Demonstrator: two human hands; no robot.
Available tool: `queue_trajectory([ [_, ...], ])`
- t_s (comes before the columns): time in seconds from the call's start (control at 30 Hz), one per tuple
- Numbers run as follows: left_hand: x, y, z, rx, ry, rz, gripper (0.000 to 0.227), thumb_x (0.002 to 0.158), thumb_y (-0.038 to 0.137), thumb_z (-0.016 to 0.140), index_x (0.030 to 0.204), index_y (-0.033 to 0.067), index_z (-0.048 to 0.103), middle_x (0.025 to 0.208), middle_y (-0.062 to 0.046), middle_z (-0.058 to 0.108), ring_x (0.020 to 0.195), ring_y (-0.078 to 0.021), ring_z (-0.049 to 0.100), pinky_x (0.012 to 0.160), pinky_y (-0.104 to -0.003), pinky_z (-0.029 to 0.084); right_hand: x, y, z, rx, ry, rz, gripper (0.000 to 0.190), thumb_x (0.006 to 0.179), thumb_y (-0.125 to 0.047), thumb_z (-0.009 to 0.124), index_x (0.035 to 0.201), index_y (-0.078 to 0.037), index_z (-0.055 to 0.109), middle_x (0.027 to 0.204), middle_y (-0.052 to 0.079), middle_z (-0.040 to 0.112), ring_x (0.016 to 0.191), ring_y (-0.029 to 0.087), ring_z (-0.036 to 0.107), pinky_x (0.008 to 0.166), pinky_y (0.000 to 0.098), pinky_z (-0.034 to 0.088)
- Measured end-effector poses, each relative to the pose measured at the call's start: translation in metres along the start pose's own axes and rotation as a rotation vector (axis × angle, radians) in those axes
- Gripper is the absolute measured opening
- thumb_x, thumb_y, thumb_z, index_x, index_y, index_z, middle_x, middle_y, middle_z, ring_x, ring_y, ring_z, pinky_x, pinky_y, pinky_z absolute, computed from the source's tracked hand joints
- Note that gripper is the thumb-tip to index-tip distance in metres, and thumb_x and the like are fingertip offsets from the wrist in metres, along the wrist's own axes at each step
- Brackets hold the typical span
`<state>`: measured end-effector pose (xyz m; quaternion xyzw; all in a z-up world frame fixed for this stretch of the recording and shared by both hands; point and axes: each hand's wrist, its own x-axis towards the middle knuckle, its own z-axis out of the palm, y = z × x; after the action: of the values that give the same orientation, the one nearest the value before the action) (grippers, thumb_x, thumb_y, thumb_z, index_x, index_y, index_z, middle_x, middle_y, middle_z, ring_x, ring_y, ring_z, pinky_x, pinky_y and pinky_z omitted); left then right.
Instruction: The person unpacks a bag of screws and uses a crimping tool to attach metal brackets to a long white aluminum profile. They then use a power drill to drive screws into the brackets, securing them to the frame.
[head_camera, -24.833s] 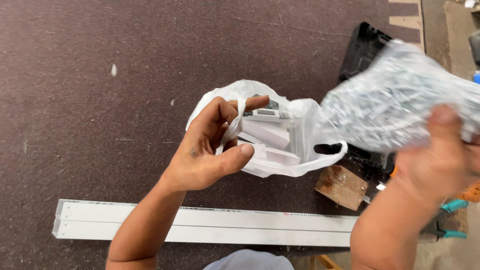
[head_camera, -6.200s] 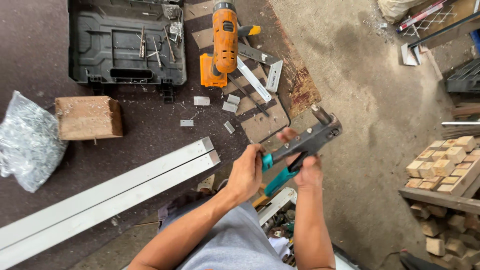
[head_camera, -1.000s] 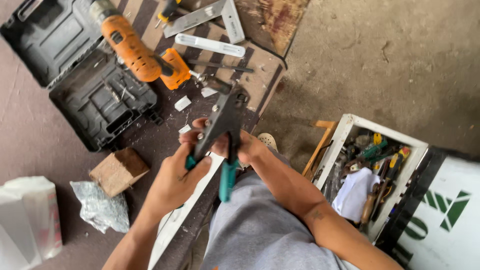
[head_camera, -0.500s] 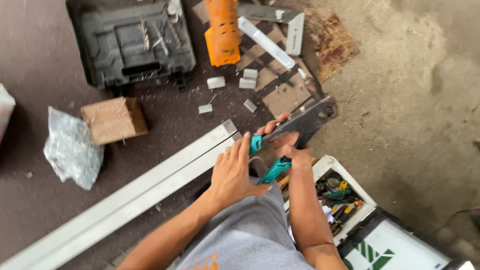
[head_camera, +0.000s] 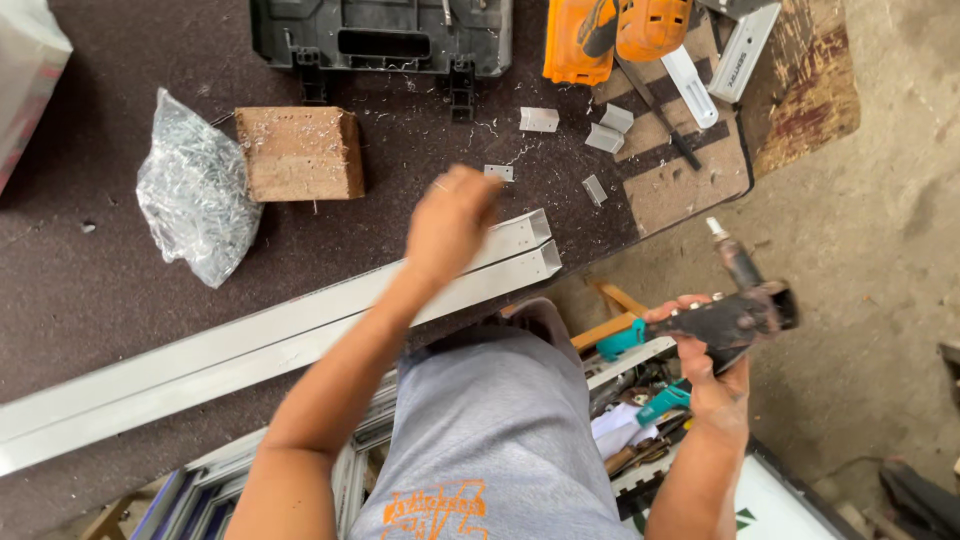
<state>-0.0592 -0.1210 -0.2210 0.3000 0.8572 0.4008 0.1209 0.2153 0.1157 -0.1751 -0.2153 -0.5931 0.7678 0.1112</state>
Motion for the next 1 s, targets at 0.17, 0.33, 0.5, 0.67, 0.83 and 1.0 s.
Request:
queue_trajectory([
  [0.17, 0.054, -0.038, -0.020, 0.104, -0.183, 0.198, 0.044, 0.086, -0.008, 0.060, 0.127, 0.0069, 0.068, 0.118, -0.013, 0.063, 0.107, -0.0340, 0.064, 0.090, -0.043, 0.054, -0.015, 0.014, 0.007, -0.224, 0.017, 0.111, 0.074, 0.093, -0.052, 0.075, 0.138, 0.002, 0.052, 0.120, 0.012, 0.068, 0.117, 0.024, 0.065, 0.108, 0.0427, 0.049],
  [0.33, 0.089, -0.030, 0.003, 0.405, -0.653, 0.290, 0.044, 0.094, 0.003, 0.061, 0.131, 0.0229, 0.070, 0.125, -0.012, 0.058, 0.101, -0.0261, 0.065, 0.084, -0.036, 0.057, -0.026, 0.036, 0.011, -0.348, -0.004, 0.146, 0.064, 0.095, -0.050, 0.073, 0.131, 0.002, 0.060, 0.121, 0.009, 0.069, 0.118, 0.021, 0.063, 0.109, 0.0377, 0.047],
  [0.5, 0.094, -0.033, 0.005, 0.497, -0.769, 0.176, 0.036, 0.096, 0.014, 0.066, 0.132, 0.0163, 0.066, 0.121, -0.018, 0.056, 0.084, -0.0269, 0.068, 0.067, -0.037, 0.061, -0.039, 0.059, -0.005, -0.333, 0.043, 0.267, 0.065, 0.089, -0.050, 0.075, 0.128, 0.001, 0.063, 0.115, 0.008, 0.071, 0.104, 0.018, 0.065, 0.093, 0.0348, 0.052],
  [0.67, 0.099, -0.047, -0.019, 0.453, -0.477, 0.271, 0.021, 0.090, 0.022, 0.078, 0.104, 0.0069, 0.072, 0.102, -0.012, 0.066, 0.080, -0.0278, 0.069, 0.067, -0.042, 0.058, -0.042, 0.072, -0.016, -0.379, 0.045, 0.314, 0.062, 0.086, -0.046, 0.077, 0.126, -0.001, 0.064, 0.111, 0.008, 0.073, 0.102, 0.017, 0.067, 0.090, 0.0331, 0.054],
  [0.83, 0.085, -0.029, -0.002, 0.033, -0.385, 0.336, 0.014, 0.091, 0.016, 0.077, 0.099, 0.0057, 0.074, 0.099, -0.011, 0.067, 0.085, -0.0311, 0.069, 0.074, -0.042, 0.057, -0.057, 0.069, -0.001, -0.533, 0.028, 0.384, 0.058, 0.084, -0.045, 0.077, 0.124, -0.004, 0.065, 0.108, 0.009, 0.075, 0.100, 0.019, 0.070, 0.091, 0.0342, 0.054],
  [1.0, 0.095, -0.022, 0.044, -0.030, -0.669, 0.644, 0.009, 0.090, 0.011, 0.072, 0.087, 0.0047, 0.068, 0.093, -0.009, 0.063, 0.087, -0.0321, 0.067, 0.072, -0.043, 0.055, -0.073, 0.065, 0.043, -0.658, 0.020, 0.435, 0.077, 0.074, -0.060, 0.074, 0.129, -0.006, 0.064, 0.106, 0.012, 0.074, 0.100, 0.025, 0.070, 0.088, 0.0383, 0.054],
])
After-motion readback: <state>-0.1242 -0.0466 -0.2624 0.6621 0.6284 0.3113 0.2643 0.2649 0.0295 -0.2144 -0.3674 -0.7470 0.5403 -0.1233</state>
